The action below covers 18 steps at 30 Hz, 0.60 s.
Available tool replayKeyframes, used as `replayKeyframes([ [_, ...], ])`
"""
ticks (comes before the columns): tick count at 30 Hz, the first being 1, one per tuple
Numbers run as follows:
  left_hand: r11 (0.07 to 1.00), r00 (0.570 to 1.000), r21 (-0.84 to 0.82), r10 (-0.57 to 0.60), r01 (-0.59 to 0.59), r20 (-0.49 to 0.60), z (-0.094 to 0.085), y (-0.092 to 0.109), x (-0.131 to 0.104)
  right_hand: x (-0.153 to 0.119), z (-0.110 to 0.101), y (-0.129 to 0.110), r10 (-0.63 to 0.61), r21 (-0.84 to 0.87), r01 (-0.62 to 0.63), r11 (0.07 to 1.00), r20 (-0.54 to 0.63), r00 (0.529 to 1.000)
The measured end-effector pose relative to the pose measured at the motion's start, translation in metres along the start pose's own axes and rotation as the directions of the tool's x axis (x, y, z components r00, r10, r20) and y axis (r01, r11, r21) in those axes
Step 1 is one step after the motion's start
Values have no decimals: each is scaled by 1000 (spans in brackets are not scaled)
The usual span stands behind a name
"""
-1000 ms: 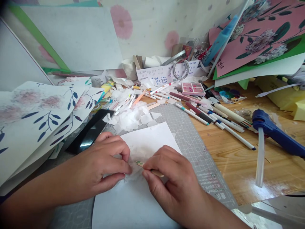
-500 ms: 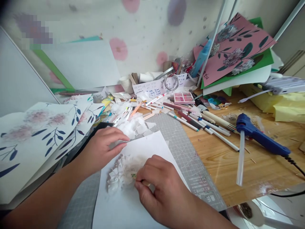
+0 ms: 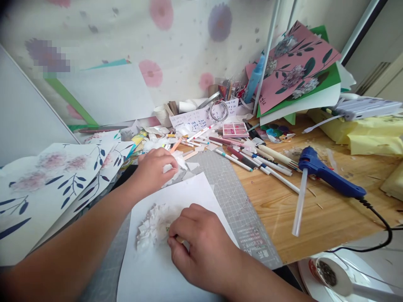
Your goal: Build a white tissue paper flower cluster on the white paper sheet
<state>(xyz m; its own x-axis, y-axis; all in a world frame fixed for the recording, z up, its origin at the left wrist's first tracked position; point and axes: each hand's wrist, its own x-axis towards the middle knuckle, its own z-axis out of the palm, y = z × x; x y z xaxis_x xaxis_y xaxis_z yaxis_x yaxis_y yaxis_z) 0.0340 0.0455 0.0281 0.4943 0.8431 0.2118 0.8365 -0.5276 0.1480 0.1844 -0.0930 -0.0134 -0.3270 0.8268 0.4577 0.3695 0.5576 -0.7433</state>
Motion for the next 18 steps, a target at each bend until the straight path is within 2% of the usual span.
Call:
replayKeyframes([
  [4,987,996,-144,57,-67,-75,-13,-1,-37,-1,-2,0,-5,9,5,1000,12,1000],
  [9,932,980,-310,155,-187,-125,-4,-2,-83,-2,-1,1,-5,6,5,1000,9,1000],
  [13,919,973,-319,214,-232,-91,3,-4,-97,-2,-1,2,-2,-8,2,1000,11,1000],
  [18,912,966,-320,255,-258,-53,-3,-6,-99,-1,-2,1,-2,-22,2,1000,-7,1000],
])
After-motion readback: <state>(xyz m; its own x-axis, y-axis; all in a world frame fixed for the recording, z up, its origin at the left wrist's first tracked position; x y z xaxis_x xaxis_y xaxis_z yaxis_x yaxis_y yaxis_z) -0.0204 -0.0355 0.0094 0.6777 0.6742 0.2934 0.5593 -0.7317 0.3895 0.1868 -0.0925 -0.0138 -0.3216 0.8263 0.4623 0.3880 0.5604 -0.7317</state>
